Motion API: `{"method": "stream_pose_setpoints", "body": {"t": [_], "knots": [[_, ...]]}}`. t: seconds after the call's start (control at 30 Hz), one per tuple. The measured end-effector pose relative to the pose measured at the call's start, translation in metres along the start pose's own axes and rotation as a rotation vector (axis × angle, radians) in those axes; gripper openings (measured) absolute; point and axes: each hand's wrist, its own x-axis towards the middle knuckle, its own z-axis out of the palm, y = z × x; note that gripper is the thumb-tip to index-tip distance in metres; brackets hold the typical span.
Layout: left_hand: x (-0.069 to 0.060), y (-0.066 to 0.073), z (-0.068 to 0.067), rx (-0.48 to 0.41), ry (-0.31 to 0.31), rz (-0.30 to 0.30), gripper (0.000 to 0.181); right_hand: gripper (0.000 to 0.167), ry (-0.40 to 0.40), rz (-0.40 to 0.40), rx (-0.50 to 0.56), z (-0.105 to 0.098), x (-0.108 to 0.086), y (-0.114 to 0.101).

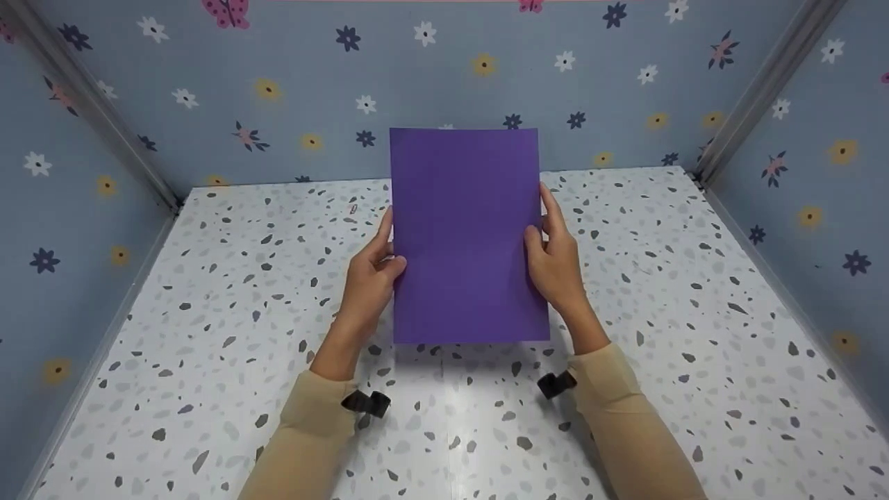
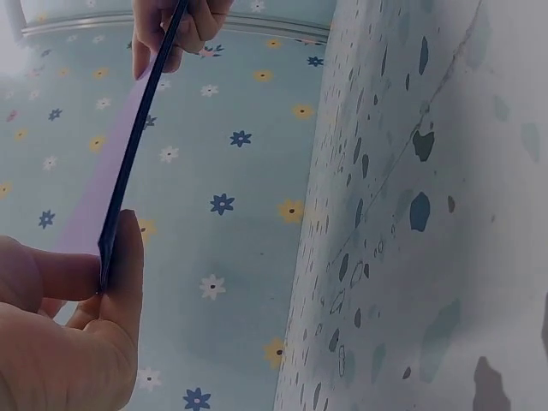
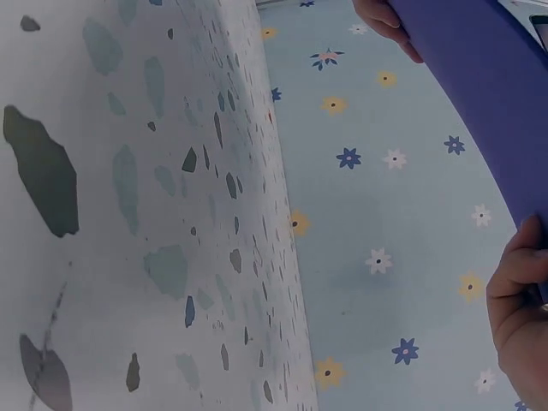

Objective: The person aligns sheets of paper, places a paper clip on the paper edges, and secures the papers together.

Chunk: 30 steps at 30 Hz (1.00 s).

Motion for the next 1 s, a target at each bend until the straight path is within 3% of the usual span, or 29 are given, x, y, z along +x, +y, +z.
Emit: {"method": "stream_pose_setpoints", "body": {"t": [1.0], "knots": [[0.0022, -0.0024, -0.0029, 0.063, -0.019, -0.002, 0.077, 0.058, 0.047, -0.081, -0.049, 0.0032, 0.0004, 0.0047]]}}
